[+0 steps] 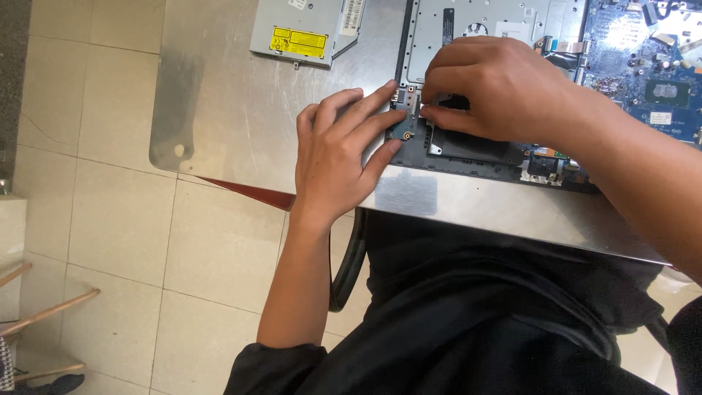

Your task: Soldering a component onto a laptop motherboard and fitting it into the chassis

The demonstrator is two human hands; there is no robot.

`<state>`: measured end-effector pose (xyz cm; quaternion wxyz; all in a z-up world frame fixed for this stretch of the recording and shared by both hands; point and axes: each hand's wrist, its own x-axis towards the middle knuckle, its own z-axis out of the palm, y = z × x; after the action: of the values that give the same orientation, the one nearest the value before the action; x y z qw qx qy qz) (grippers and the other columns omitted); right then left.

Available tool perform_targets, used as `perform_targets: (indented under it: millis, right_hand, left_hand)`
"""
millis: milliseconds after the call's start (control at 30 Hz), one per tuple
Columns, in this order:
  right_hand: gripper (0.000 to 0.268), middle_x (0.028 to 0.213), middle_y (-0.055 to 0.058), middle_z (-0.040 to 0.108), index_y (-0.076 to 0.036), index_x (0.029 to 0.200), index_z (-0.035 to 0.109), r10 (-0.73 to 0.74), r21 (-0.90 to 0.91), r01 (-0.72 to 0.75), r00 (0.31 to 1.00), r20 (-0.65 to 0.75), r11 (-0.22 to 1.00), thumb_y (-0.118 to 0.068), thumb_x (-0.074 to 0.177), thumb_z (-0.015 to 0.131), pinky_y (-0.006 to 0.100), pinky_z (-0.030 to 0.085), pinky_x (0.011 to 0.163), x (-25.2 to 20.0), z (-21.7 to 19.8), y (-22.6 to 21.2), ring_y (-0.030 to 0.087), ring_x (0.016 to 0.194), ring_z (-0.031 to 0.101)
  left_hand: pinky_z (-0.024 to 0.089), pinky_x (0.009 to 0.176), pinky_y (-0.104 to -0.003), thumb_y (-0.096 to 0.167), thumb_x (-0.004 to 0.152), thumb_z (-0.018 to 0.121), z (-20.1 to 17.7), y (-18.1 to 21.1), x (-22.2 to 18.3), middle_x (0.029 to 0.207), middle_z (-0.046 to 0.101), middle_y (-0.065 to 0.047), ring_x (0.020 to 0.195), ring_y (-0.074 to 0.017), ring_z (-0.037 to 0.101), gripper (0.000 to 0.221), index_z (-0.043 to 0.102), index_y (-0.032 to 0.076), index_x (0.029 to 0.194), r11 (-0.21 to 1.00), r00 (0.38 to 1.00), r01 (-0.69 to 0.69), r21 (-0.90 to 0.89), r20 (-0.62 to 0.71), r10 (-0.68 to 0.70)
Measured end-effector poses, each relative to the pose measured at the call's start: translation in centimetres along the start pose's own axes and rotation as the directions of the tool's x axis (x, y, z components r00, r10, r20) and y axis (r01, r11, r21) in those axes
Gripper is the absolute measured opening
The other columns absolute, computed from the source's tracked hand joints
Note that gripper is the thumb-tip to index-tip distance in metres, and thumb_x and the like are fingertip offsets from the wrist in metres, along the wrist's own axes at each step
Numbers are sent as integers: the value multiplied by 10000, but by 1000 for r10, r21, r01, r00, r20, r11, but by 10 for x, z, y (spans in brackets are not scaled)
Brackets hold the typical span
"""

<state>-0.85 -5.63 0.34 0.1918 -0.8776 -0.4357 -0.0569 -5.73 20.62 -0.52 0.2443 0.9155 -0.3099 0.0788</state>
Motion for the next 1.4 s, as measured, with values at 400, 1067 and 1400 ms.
perform_targets:
  millis: [400, 1067, 1400]
  right_hand:
    - [104, 1029, 105, 703, -89, 1008, 749, 68, -29, -68, 998, -5, 997, -192, 1009, 734, 453, 544, 664, 0, 1, -4, 317, 934, 676]
    - [121, 1096, 61, 709, -133, 1099, 792, -188, -168, 170, 978, -92, 971, -223, 1058, 724, 395, 564, 754, -12, 3, 2, 277, 895, 655]
    - [157, 1102, 58, 733, -107, 1129, 802, -164, -124, 148, 977, -135, 981, -207, 1071, 697, 404, 561, 811, -11, 5, -4, 282, 913, 666]
  left_hand:
    - [333, 1063, -463, 276, 1074, 573, -1, 3, 1, 1500, 585, 87, 1343, -248, 511, 280, 720, 249, 1311, 1000, 1000, -8, 9, -8, 9]
    - [303, 1083, -492, 262, 1009, 612, 1, 1, 5, 1538, 540, 108, 1365, -252, 471, 290, 687, 256, 1290, 999, 997, 40, -28, 66, -38]
    - [279, 1116, -488, 257, 993, 633, 0, 2, 7, 1510, 570, 109, 1357, -241, 464, 298, 701, 240, 1283, 995, 996, 62, -72, 72, -57]
